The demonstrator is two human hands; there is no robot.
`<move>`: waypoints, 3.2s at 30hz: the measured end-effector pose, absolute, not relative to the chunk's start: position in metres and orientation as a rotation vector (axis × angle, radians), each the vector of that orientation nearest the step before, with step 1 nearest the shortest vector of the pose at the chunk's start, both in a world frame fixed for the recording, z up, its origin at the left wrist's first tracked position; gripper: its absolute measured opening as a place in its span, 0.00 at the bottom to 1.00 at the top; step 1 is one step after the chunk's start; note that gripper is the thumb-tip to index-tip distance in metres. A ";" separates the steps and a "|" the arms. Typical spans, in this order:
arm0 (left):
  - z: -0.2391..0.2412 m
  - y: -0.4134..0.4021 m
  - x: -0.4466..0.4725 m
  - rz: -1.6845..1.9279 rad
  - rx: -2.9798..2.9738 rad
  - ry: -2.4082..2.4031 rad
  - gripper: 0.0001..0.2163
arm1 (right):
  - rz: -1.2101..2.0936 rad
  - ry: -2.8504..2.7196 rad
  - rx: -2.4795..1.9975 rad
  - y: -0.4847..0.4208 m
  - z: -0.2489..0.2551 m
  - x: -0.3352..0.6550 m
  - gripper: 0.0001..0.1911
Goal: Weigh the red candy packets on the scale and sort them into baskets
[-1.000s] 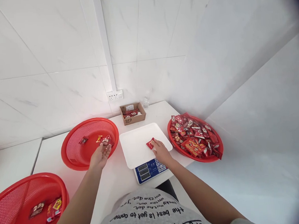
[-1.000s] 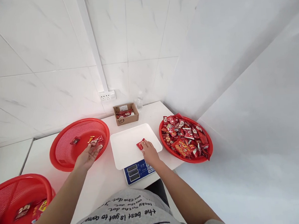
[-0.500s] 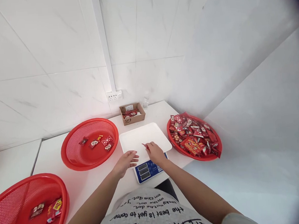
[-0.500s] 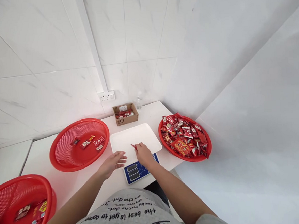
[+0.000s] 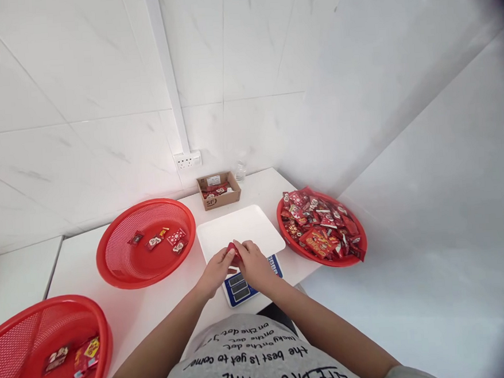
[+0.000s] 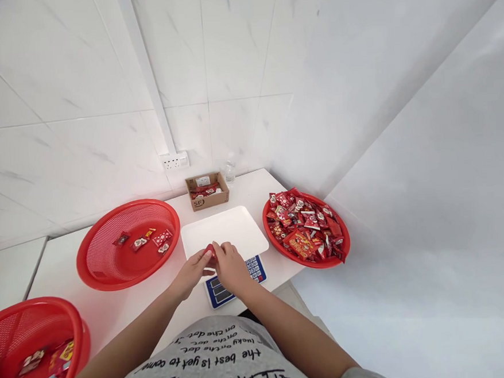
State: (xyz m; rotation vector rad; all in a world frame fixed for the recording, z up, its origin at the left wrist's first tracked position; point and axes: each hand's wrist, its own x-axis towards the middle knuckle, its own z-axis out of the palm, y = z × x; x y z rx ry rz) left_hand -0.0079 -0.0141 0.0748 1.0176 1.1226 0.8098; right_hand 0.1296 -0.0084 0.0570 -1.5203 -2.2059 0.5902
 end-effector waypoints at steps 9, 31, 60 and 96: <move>0.079 -0.006 -0.021 0.877 0.909 1.061 0.17 | 1.641 -1.361 -1.276 -0.006 0.069 0.142 0.19; 0.084 -0.007 -0.016 0.858 0.972 1.066 0.18 | 1.646 -1.228 -1.298 -0.008 0.070 0.144 0.16; 0.073 -0.013 -0.013 0.896 0.982 1.168 0.13 | 1.545 -1.258 -1.352 -0.007 0.050 0.148 0.17; 0.047 0.001 0.021 0.708 0.775 1.082 0.16 | 1.549 -1.296 -1.494 -0.002 0.036 0.179 0.12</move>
